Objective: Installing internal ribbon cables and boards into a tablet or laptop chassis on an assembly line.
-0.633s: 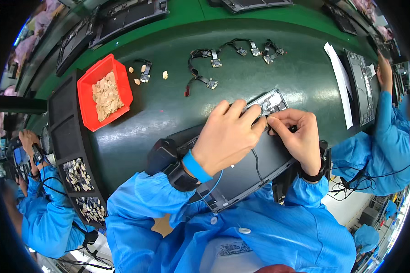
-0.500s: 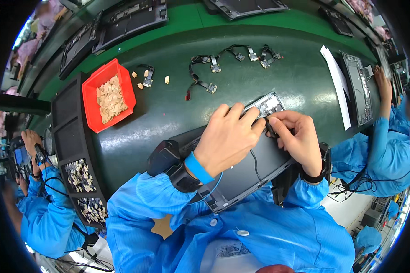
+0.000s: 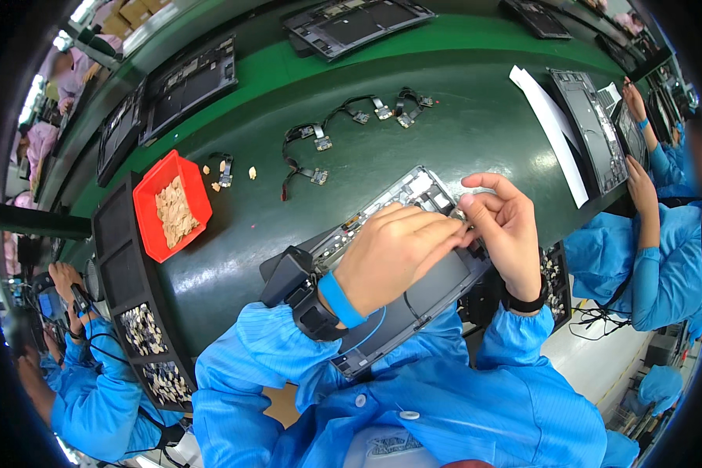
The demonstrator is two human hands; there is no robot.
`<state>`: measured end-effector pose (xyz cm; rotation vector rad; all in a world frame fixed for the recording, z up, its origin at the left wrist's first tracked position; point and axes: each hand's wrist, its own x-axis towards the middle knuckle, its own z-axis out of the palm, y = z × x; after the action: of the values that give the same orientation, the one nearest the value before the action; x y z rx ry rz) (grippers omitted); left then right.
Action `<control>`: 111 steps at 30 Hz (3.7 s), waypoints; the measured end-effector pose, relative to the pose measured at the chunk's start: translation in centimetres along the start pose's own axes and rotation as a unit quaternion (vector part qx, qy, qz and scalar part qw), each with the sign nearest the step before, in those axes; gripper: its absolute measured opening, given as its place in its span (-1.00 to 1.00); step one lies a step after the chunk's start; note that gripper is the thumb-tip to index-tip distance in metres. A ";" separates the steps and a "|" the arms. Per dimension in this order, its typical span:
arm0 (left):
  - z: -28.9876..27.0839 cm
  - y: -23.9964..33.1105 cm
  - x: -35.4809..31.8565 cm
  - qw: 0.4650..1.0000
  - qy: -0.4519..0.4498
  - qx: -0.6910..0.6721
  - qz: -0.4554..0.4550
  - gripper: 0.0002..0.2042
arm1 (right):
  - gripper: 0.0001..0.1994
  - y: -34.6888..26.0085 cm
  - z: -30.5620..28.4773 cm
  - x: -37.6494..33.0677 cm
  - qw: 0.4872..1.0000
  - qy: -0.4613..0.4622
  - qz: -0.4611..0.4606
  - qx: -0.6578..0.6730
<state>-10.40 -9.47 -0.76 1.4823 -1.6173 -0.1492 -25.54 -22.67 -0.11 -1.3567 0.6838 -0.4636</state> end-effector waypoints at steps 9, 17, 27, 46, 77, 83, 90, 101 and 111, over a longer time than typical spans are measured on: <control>0.6 -0.3 0.1 0.999 -0.034 0.017 -0.011 -0.82 | -0.75 2.6 -2.8 0.1 0.997 0.051 -0.005 0.055; 0.1 -0.2 0.7 0.995 -0.071 0.071 -0.023 -0.81 | -0.81 4.2 -2.8 0.4 0.992 0.082 -0.066 0.063; 0.9 -0.4 0.7 0.997 -0.053 0.042 -0.036 -0.82 | -0.85 4.2 -2.5 0.3 0.991 0.092 -0.078 0.056; 1.9 0.3 0.5 0.985 -0.093 0.142 -0.029 -0.73 | -0.83 4.5 -2.6 0.1 0.991 0.091 -0.087 0.044; -8.5 6.7 -4.9 0.994 -0.004 -0.105 -0.032 -0.53 | -0.50 -5.4 -6.2 4.4 0.989 0.084 -0.078 -0.099; -10.4 5.3 -10.5 0.957 0.150 -0.068 -0.237 -0.71 | -0.44 -11.8 -20.8 25.7 0.984 0.122 -0.120 -0.049; -8.5 3.0 -17.3 0.895 0.273 0.137 -0.324 -0.86 | -0.46 -9.7 -31.4 45.1 0.959 0.158 -0.101 -0.214; -9.1 2.7 -18.0 0.910 0.274 0.127 -0.283 -0.83 | -0.31 -12.0 26.7 33.6 0.859 -0.354 -0.012 -0.370; -13.9 10.4 -20.3 0.919 0.357 0.017 -0.169 -0.79 | -0.46 -2.5 44.2 40.2 0.913 -0.292 -0.034 -0.283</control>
<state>-11.42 16.96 3.17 1.5834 -0.7772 0.2148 34.05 -17.82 -1.67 -1.9556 0.2700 0.1204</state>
